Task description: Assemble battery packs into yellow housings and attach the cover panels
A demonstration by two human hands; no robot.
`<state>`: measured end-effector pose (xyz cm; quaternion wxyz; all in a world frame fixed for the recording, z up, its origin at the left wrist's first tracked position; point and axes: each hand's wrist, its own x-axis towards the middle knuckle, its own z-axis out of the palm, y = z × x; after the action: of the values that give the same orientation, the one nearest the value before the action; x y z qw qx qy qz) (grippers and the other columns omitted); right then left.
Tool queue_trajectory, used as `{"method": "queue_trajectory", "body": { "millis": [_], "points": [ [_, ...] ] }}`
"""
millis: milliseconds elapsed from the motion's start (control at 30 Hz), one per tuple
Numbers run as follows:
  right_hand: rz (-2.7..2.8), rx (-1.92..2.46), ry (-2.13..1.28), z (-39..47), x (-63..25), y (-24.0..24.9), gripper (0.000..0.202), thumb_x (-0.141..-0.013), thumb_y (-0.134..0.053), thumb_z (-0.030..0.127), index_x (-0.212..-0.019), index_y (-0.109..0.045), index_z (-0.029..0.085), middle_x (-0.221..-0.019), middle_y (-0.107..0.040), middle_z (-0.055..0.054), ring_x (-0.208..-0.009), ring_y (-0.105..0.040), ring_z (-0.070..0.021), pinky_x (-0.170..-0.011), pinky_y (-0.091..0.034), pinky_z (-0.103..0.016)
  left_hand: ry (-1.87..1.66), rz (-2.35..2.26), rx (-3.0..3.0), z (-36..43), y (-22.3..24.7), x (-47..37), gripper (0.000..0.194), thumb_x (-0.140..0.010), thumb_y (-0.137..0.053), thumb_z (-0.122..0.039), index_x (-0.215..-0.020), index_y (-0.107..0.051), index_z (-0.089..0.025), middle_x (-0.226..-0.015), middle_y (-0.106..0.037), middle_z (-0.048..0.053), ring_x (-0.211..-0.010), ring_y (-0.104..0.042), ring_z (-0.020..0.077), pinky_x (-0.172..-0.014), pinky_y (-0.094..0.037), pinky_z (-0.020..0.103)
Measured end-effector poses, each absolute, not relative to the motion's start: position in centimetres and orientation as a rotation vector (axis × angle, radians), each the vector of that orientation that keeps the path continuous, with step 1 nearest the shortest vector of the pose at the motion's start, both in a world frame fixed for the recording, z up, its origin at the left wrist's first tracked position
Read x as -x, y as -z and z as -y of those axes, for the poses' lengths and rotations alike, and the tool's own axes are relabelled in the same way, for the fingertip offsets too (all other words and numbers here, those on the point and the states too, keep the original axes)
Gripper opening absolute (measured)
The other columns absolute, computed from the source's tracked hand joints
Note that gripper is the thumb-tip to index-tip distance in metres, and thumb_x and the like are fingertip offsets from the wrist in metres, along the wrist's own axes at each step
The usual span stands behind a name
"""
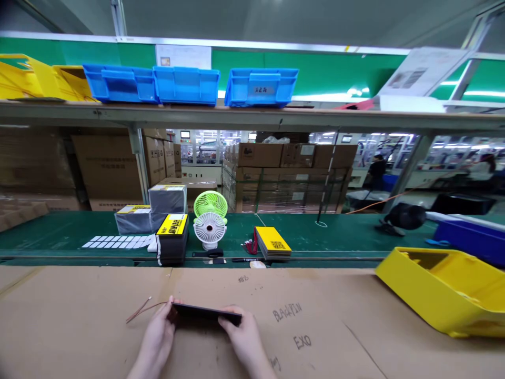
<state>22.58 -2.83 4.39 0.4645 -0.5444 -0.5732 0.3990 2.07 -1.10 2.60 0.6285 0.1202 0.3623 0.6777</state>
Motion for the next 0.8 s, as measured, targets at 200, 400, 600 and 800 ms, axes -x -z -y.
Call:
{"method": "queue_trajectory", "body": {
  "millis": [200,400,600,800],
  "points": [
    [1.395,1.341,-0.980,2.74,-22.59,-4.15,0.018,-0.067,-0.062,0.029,-0.078,-0.067,0.016,-0.081,-0.069,-0.006,-0.084,-0.062,-0.0245,-0.080,-0.045,-0.032,-1.567,-0.820,-0.204,1.26,-3.01,-2.24,0.014,-0.081,-0.053,-0.013,-0.073,-0.065,-0.011,-0.071,-0.067,0.006,-0.069,-0.064,0.0126,-0.067,-0.051,0.022],
    [1.373,1.368,-0.995,2.86,-22.60,-4.30,0.020,-0.068,-0.061,0.031,-0.080,-0.067,0.016,-0.083,-0.069,-0.007,-0.085,-0.062,-0.0256,-0.081,-0.045,-0.033,-1.557,-0.815,-0.195,1.45,-3.42,-2.27,0.013,-0.081,-0.054,-0.013,-0.075,-0.065,-0.011,-0.073,-0.067,0.005,-0.070,-0.064,0.0115,-0.065,-0.051,0.020],
    [1.366,1.367,-0.989,2.83,-22.49,-4.67,0.020,-0.066,-0.063,0.031,-0.079,-0.067,0.016,-0.083,-0.070,-0.007,-0.086,-0.062,-0.0259,-0.083,-0.045,-0.034,-1.552,-0.829,-0.197,1.43,-3.45,-2.29,0.013,-0.080,-0.054,-0.010,-0.075,-0.066,-0.011,-0.073,-0.067,0.006,-0.069,-0.064,0.0119,-0.064,-0.051,0.020],
    [1.370,1.356,-0.994,2.83,-22.55,-4.56,0.021,-0.065,-0.063,0.032,-0.077,-0.067,0.016,-0.082,-0.069,-0.007,-0.085,-0.062,-0.0257,-0.083,-0.044,-0.034,-1.553,-0.848,-0.209,1.25,-3.18,-2.22,0.011,-0.080,-0.056,-0.011,-0.076,-0.066,-0.010,-0.074,-0.068,0.006,-0.071,-0.064,0.0123,-0.065,-0.050,0.020]
  ]
}}
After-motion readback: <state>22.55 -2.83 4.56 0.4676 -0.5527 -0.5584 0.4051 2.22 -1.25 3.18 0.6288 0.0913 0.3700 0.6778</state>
